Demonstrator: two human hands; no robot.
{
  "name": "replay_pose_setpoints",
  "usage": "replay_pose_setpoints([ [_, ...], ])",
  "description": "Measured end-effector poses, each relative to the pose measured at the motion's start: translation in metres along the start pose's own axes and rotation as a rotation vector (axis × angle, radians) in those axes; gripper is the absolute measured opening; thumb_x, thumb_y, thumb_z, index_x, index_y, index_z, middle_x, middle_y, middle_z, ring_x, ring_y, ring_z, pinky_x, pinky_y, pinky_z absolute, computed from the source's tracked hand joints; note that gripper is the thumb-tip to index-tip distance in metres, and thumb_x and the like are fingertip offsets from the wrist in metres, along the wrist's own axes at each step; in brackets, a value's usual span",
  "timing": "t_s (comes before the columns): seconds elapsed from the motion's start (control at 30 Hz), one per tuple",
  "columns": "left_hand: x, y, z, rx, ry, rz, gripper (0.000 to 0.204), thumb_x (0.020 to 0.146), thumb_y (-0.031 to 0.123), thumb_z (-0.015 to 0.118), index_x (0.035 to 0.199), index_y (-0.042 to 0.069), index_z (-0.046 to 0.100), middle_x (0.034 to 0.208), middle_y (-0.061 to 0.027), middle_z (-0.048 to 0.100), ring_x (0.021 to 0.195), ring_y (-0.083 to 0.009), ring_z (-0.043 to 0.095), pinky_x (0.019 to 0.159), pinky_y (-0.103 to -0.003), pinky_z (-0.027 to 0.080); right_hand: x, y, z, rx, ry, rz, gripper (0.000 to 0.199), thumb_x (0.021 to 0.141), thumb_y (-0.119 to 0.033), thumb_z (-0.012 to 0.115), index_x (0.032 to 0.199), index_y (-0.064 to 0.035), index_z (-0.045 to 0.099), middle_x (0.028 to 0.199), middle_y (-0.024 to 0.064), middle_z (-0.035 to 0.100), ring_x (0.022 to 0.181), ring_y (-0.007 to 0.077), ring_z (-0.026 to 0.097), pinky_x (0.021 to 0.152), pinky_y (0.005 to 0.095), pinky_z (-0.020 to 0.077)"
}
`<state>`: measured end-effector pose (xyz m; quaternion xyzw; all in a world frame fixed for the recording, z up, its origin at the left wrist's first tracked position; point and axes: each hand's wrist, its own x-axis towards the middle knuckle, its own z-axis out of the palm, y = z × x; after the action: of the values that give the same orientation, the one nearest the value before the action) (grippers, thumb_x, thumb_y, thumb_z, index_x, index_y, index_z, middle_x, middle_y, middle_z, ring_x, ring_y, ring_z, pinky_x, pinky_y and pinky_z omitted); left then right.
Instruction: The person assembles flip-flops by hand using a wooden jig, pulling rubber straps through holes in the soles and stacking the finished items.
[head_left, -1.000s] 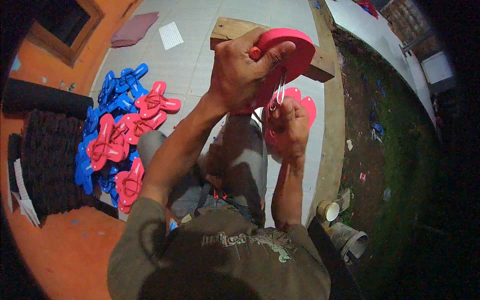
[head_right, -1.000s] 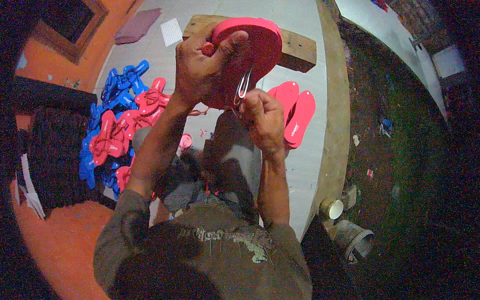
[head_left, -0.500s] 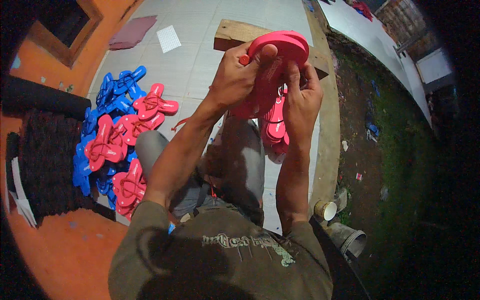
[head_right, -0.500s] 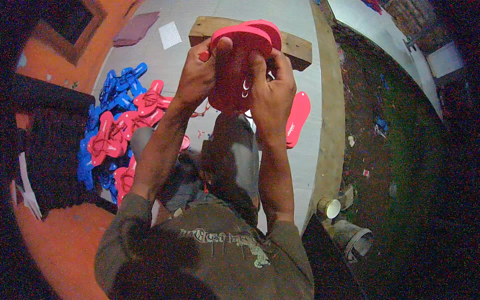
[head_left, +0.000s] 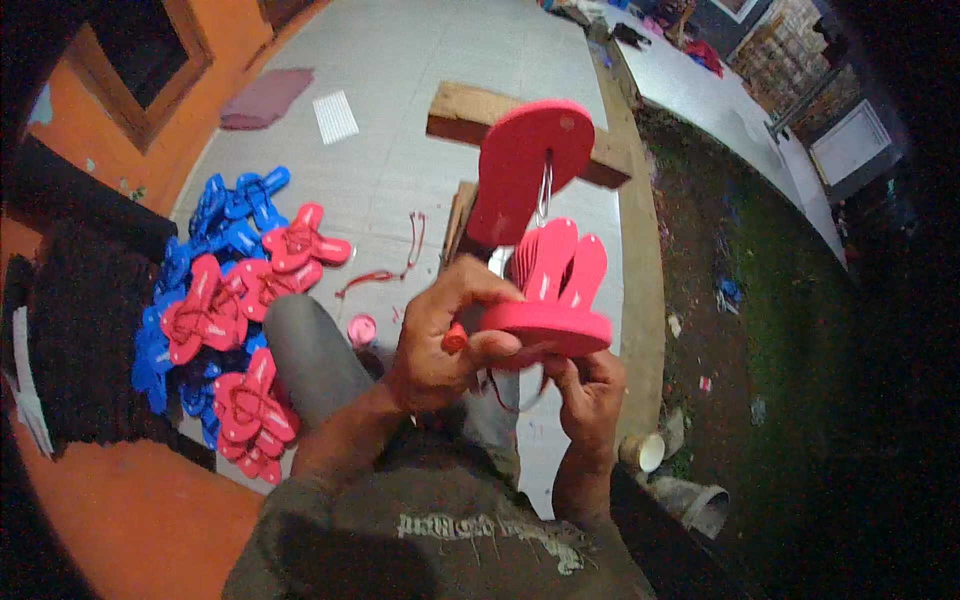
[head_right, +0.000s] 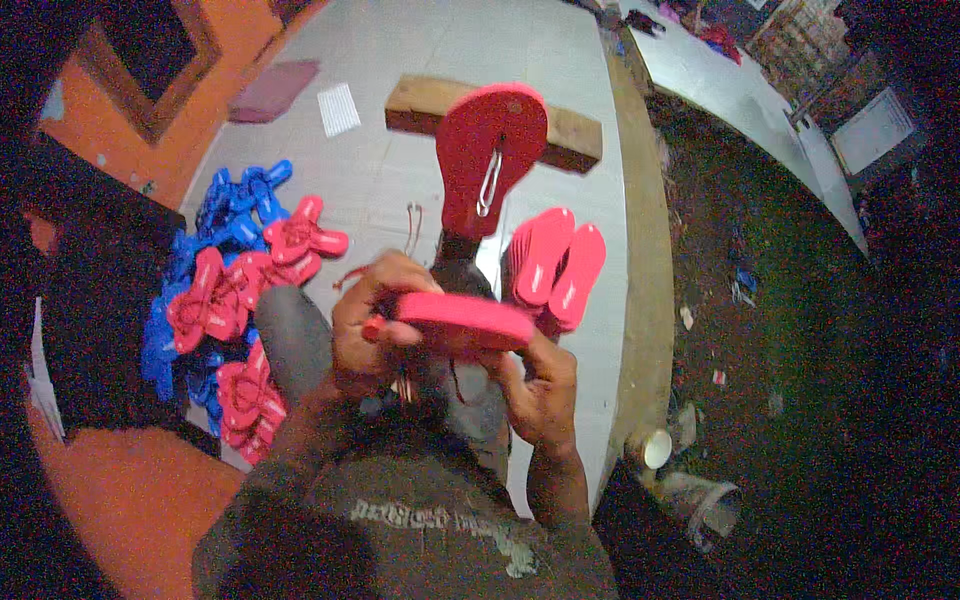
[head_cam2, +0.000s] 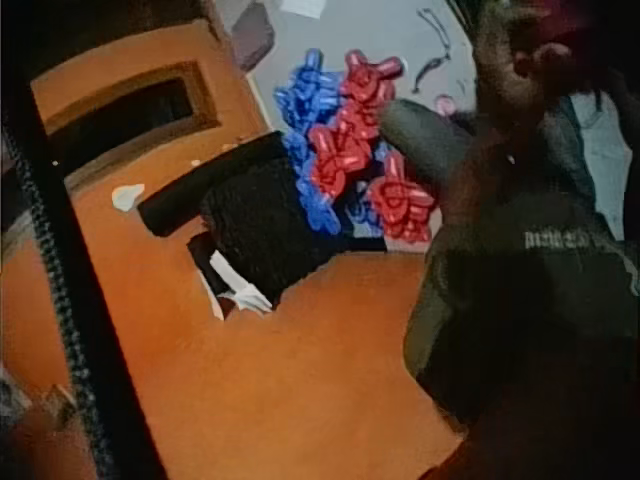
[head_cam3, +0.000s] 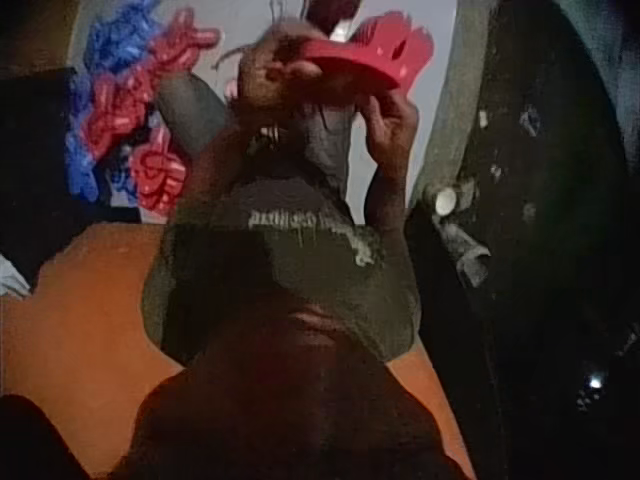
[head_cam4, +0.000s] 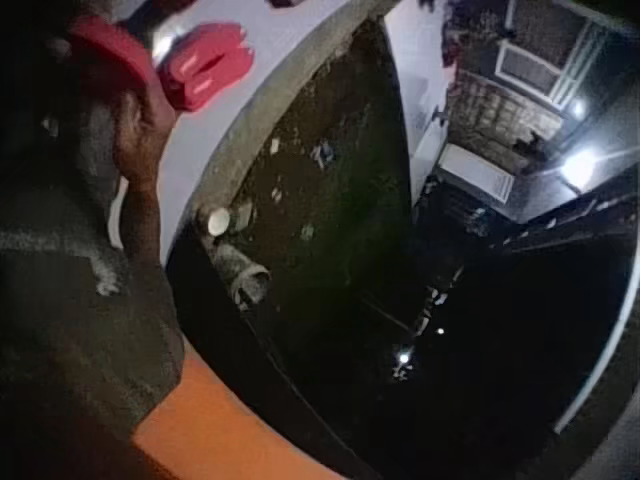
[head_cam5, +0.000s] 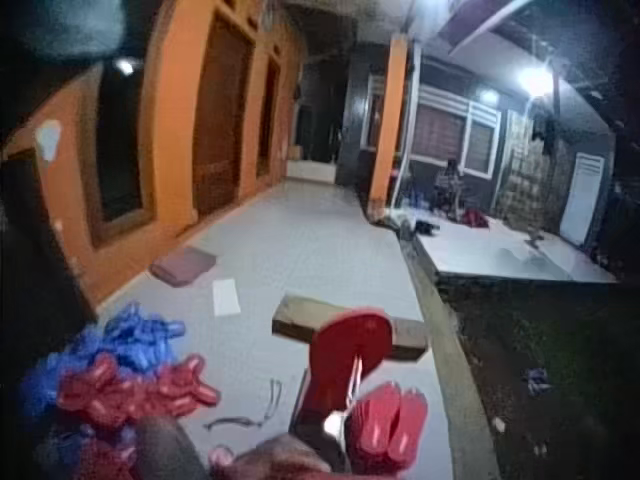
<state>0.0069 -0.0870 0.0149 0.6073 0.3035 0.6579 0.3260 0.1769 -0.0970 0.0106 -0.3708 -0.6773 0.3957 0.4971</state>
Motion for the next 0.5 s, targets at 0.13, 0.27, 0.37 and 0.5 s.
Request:
replay_pose_setpoints([
  [0.13,-0.005,-0.046,-0.009,0.196,-0.094,-0.098,0.026,0.072,0.014,0.061,0.095,0.002,0.058,0.088,-0.0102,0.056,0.082,-0.0212,0.054,0.075,-0.03,0.042,0.019,0.047,0.005,0.189,0.087,0.072,0.028,0.084,-0.005,0.048,0.111,0.0022,0.048,0.096,0.0117,0.059,0.091,0.0226,0.056,0.081,0.0323,0.0441],
  [0.27,0.024,-0.053,-0.016,0.339,-0.136,-0.047,0.031,0.07,0.002,0.057,0.101,0.004,0.06,0.089,-0.0121,0.056,0.082,-0.0261,0.055,0.075,-0.033,0.044,0.043,0.064,0.015,0.151,0.082,-0.085,0.025,0.084,-0.013,0.051,0.105,-0.0003,0.048,0.093,0.0129,0.059,0.088,0.0245,0.057,0.078,0.0359,0.0452],
  [0.37,0.044,-0.039,-0.021,0.444,-0.267,0.183,0.027,0.074,0.015,0.059,0.098,0.002,0.061,0.088,-0.0111,0.059,0.08,-0.0245,0.056,0.071,-0.034,0.044,0.075,0.061,0.003,0.178,-0.011,-0.51,0.027,0.078,-0.018,0.059,0.097,-0.0023,0.049,0.088,0.0157,0.059,0.084,0.0288,0.058,0.074,0.0393,0.046],
  [0.5,0.049,-0.05,-0.021,0.403,-0.139,0.35,0.022,0.077,0.02,0.06,0.09,0.002,0.062,0.083,-0.0093,0.061,0.07,-0.0224,0.057,0.06,-0.031,0.046,0.089,0.05,0.004,0.143,0.01,-0.519,0.019,0.071,-0.013,0.061,0.085,-0.0052,0.049,0.088,0.0137,0.061,0.081,0.028,0.059,0.073,0.0395,0.0474],
])
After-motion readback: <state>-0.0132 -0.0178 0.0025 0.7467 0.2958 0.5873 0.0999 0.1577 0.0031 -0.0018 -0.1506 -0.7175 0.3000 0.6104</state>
